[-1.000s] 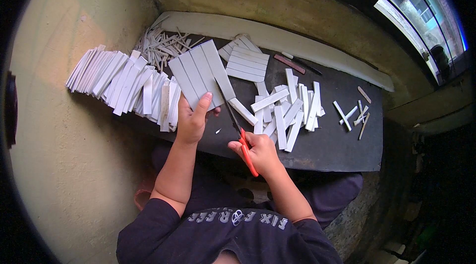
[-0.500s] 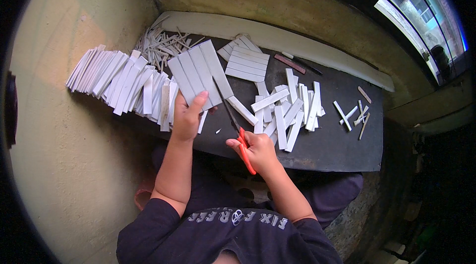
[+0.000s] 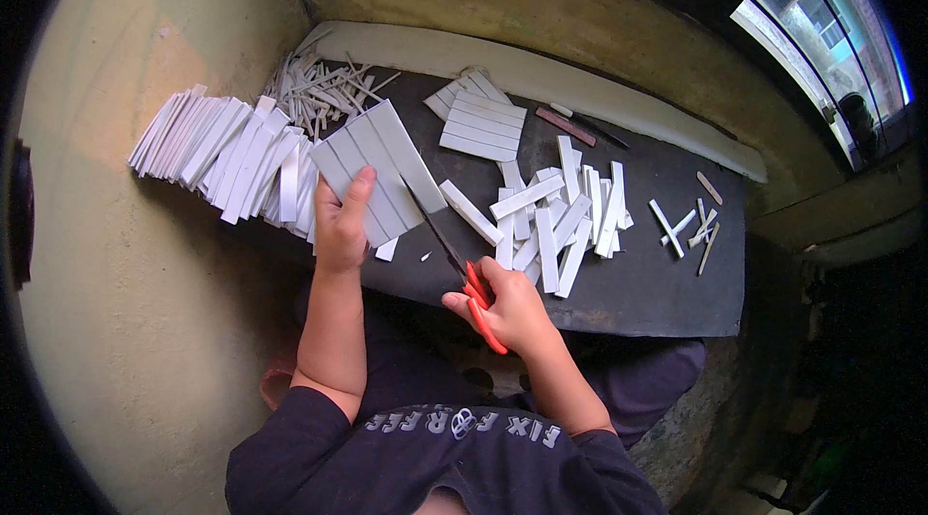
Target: The person sits on the floor and uses red-handled scissors to cut a stack of white paper sheets into narrow strips. The person repeatedly picks up sheets, aligns them, and cuts them, placing the resulting strips on the table.
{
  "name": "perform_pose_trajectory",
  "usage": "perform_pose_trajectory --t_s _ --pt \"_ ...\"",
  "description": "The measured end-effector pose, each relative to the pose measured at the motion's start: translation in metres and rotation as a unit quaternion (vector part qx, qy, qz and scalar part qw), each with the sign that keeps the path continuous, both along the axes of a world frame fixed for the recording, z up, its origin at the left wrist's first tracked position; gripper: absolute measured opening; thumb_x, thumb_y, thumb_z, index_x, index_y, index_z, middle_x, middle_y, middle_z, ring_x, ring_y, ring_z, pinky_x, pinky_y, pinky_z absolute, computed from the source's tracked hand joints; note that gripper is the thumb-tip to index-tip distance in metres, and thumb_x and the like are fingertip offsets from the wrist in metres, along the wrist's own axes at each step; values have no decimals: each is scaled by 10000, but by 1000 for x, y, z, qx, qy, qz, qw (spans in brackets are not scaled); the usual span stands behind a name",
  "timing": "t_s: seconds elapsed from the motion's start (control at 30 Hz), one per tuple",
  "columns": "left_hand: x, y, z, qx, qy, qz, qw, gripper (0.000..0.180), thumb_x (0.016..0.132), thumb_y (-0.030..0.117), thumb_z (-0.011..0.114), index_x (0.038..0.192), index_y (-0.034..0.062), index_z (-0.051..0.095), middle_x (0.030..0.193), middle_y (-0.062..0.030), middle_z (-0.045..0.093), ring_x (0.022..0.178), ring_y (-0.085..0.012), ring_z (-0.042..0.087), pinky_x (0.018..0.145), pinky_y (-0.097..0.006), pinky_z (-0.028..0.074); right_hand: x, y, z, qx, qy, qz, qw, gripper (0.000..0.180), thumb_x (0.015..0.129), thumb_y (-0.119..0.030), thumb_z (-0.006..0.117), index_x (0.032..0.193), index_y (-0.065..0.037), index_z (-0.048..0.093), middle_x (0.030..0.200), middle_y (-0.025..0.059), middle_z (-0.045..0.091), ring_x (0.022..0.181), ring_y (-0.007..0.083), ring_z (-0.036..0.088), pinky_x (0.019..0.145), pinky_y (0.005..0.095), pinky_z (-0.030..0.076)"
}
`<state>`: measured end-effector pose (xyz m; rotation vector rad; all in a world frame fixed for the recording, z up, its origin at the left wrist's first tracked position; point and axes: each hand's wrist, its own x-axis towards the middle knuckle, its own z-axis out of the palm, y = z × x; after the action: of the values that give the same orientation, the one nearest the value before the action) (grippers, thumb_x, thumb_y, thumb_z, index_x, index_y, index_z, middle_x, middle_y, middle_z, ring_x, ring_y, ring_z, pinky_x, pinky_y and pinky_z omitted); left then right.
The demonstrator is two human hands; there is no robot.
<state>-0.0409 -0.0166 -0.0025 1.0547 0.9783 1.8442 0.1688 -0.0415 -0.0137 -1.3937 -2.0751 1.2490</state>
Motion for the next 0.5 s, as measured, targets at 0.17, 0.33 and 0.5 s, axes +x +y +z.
perform_pose_trajectory --t_s 0.17,0.33,0.5 --pt "4 1 1 8 7 12 1000 252 859 86 527 1094 -1 499 1010 -54 565 908 -109 519 813 -260 405 6 0 0 -34 26 24 999 388 751 -338 645 837 29 550 648 73 552 611 129 530 578 265 438" --pt "9 -2 -2 -12 40 -23 999 223 856 91 541 1056 -4 515 973 -53 577 883 -107 526 791 -256 413 8 0 1 -85 61 28 994 423 790 -373 588 901 33 553 725 60 580 631 127 539 588 258 445" --pt "21 -4 -1 -21 51 -53 997 210 858 103 545 1037 -1 516 955 -51 578 858 -102 527 772 -249 417 6 -1 1 -80 126 -7 989 331 774 -276 626 871 34 563 648 118 537 608 189 531 581 306 435"
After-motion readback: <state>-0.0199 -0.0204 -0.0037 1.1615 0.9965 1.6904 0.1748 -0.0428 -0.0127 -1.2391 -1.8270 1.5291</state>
